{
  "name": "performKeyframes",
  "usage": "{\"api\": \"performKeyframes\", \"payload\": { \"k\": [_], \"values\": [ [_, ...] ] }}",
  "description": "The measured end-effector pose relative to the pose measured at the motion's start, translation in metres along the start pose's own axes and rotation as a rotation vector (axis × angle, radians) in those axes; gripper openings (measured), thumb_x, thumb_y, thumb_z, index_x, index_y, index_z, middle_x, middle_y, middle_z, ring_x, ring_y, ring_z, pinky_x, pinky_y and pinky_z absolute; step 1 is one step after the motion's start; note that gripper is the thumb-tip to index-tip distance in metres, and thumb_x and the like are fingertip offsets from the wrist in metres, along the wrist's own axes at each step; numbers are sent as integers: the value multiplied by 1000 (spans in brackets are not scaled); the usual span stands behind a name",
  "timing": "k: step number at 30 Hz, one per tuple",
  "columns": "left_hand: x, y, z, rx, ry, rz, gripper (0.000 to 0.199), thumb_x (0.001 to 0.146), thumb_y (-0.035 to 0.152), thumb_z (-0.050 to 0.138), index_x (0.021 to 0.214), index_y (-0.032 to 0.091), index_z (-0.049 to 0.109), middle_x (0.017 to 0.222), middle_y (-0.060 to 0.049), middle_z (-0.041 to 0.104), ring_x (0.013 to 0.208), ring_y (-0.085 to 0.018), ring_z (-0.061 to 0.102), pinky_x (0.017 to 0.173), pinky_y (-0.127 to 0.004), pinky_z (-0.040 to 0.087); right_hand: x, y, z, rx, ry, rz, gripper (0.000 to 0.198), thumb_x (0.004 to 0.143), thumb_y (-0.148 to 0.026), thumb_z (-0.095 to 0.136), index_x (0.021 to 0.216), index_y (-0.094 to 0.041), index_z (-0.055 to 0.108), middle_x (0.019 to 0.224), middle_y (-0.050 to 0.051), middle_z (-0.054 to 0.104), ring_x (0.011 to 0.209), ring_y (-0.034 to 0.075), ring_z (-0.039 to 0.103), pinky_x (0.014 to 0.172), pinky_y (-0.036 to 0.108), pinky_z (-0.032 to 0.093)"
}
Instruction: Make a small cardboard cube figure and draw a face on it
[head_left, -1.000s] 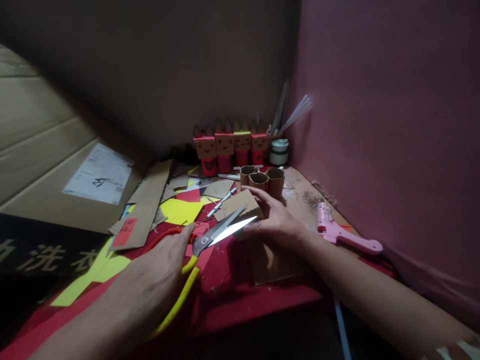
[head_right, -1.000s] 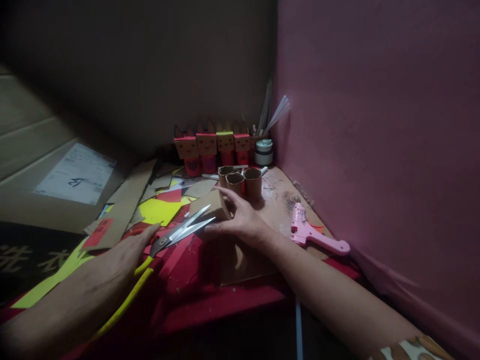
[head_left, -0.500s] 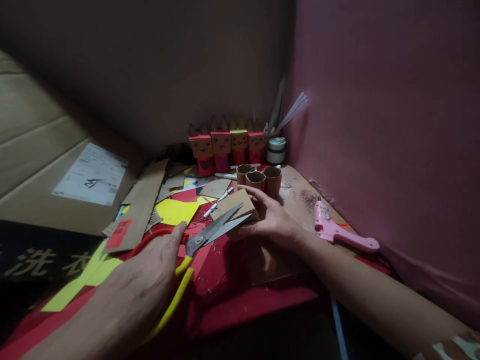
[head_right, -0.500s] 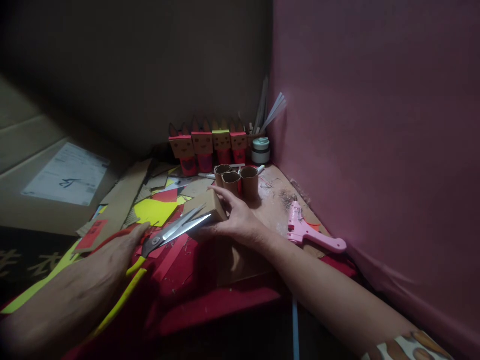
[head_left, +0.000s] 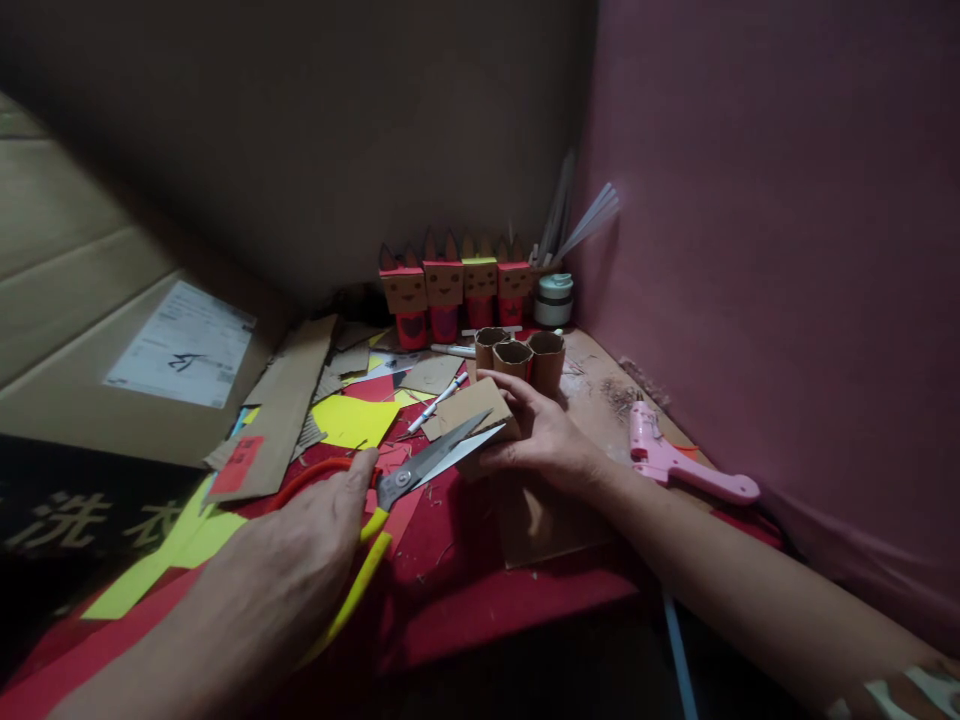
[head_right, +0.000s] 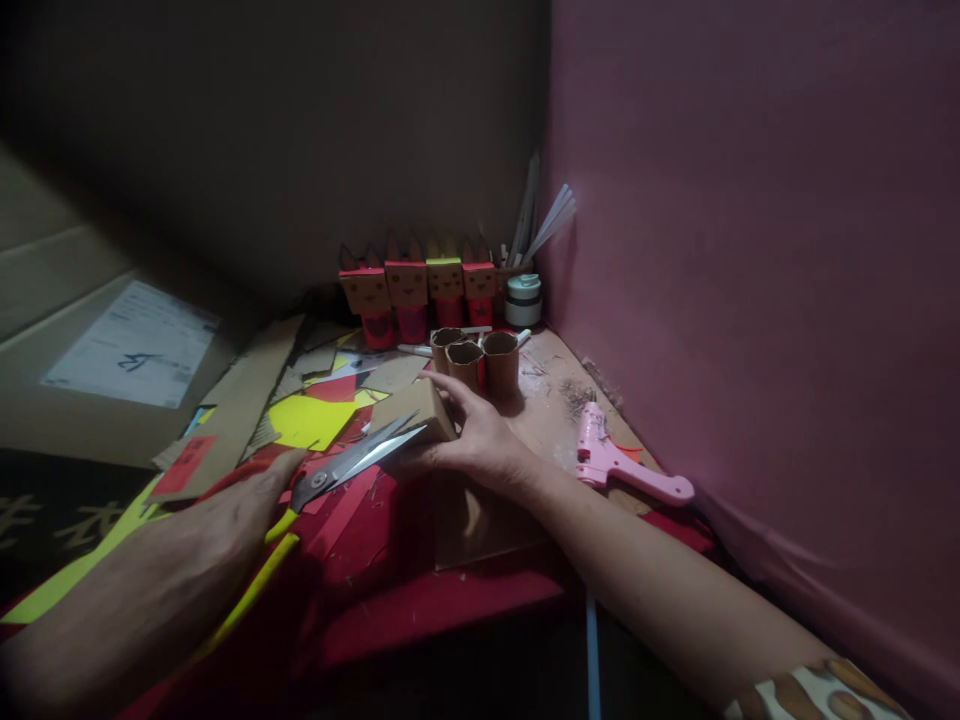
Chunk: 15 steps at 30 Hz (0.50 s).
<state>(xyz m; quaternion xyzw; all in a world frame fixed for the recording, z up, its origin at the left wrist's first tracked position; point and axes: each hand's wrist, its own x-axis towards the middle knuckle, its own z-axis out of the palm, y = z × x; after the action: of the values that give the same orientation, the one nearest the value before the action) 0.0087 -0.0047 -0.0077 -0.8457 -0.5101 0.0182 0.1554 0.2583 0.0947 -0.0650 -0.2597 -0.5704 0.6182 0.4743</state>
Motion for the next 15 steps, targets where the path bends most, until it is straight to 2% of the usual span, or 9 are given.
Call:
{"api": "performKeyframes", "payload": {
  "k": [3,5,11,15],
  "values": [
    [0,0,0,45,-17,-6,62,84,3,22,130,-5,63,84,-23,75,60,-30,73,46,-40,57,0,1,0,17,-1,-3,97,52,-16,94,139,-25,53,127,8,64,121,30,61,112,50,43],
    [0,-1,1,43,-6,1,59,86,3,23,127,-5,65,84,-23,76,60,-30,73,47,-40,58,0,1,0,18,-2,-4,95,52,-17,94,138,-27,55,126,7,65,120,30,62,111,51,44],
    [-1,-7,7,73,124,81,52,88,5,27,123,-7,65,78,-21,75,55,-28,72,46,-37,57,0,-2,1,14,3,7,96,51,-18,94,138,-28,56,127,7,65,124,31,60,113,52,42],
    [-3,-11,8,91,87,86,52,89,6,25,122,-5,64,75,-16,75,53,-25,71,47,-33,55,-1,-6,3,16,-2,27,97,51,-19,94,139,-28,55,134,8,62,127,32,57,116,53,40]
  ]
}}
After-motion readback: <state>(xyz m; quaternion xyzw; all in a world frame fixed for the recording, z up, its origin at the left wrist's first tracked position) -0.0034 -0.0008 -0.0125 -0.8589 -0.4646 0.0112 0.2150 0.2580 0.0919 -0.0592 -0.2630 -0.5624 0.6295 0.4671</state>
